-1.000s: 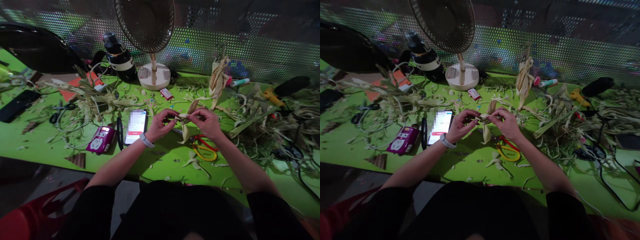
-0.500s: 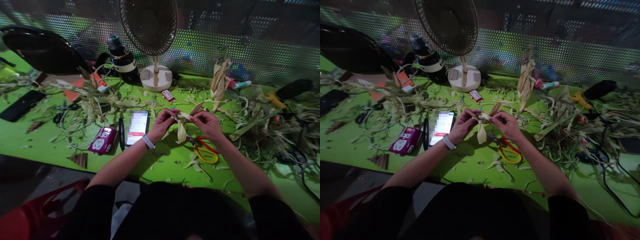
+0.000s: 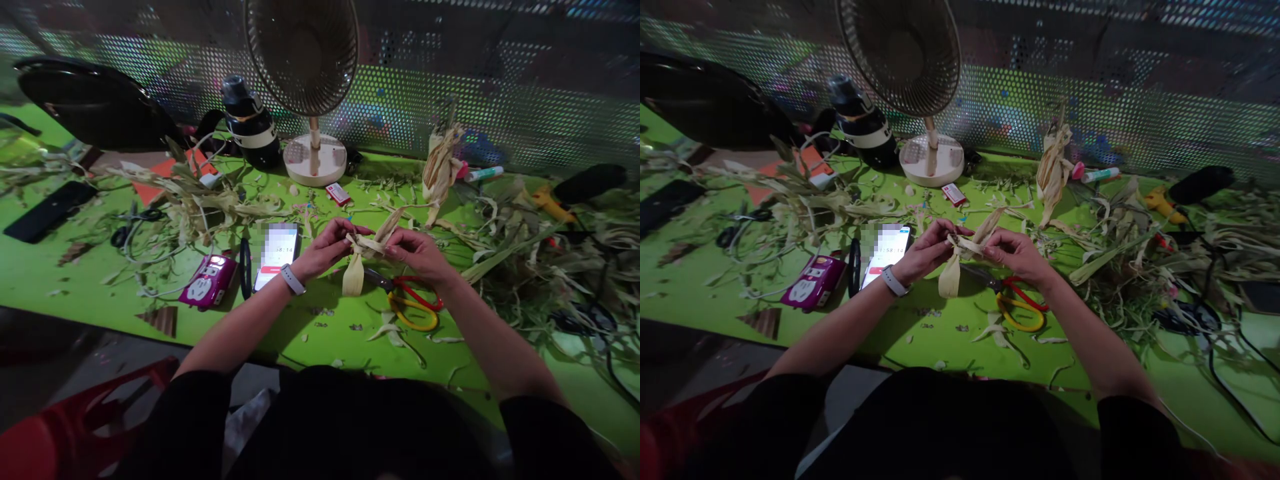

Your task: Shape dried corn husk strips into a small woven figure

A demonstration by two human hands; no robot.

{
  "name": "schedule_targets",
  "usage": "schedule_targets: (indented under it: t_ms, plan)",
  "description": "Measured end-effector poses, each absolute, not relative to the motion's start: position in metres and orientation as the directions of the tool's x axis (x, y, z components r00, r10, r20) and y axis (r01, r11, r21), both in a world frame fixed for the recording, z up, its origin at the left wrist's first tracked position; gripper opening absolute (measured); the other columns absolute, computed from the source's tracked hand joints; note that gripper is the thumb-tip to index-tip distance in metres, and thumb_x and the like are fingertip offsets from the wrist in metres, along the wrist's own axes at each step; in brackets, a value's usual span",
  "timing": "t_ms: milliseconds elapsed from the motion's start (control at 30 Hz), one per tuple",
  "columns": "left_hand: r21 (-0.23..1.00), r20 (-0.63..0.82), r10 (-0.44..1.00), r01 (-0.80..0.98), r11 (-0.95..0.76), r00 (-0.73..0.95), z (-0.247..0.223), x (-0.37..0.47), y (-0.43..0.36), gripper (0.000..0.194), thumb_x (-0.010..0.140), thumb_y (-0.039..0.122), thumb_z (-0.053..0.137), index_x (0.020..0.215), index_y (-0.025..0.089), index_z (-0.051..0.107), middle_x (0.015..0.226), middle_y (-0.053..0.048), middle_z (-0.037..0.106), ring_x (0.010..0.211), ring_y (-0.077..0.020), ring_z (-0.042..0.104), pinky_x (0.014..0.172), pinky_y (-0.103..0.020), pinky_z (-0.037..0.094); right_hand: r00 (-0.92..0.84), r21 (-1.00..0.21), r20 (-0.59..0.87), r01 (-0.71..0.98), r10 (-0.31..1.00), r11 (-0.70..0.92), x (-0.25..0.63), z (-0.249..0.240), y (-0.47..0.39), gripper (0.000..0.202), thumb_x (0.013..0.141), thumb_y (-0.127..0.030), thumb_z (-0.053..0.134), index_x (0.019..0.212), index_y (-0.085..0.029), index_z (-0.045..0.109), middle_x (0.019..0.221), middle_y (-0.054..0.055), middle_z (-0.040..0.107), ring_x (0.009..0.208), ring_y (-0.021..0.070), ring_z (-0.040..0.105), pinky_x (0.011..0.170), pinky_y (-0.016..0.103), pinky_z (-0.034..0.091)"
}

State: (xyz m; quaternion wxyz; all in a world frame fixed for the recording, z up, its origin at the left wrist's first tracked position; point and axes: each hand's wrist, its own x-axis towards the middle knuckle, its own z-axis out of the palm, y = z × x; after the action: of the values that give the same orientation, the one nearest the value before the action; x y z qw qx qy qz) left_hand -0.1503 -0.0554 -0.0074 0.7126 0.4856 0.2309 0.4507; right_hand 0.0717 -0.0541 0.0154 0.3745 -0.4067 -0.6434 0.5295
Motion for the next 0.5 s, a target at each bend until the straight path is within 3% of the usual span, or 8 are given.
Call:
schedule_targets:
  t_ms: [267,500]
  plan:
    - [0.947,0.235,0.804,-0.314,-0.064,0.546,0.003,-0.158,-0.055,0.022,0.087,0.032,0.062,0.100,0.021,0.048,0.122,-0.013,0.062,0.112,-0.0205,0.059,0.090,-0.036,0.047,-0.388,-0.990,-0.098,0.128,0.916,-0.052,0.073,0.026,-0.057,0.032,0.066,-0.049,0.078,0.066,-0.019,0.065,0.066,-0.001,0.059,0.061,0.0124,0.050,0.058,0.027,0.040]
    - [0.959,0.216,0.796,-0.276,-0.064,0.565,0.008,-0.161,-0.056,0.013,0.088,0.021,0.057,0.099,0.021,0.050,0.122,-0.011,0.063,0.113,-0.0202,0.058,0.092,-0.038,0.045,-0.317,-0.987,-0.050,0.162,0.947,0.002,0.071,0.024,-0.052,0.028,0.066,-0.041,0.076,0.060,-0.018,0.059,0.060,-0.002,0.054,0.058,0.0108,0.045,0.056,0.025,0.035]
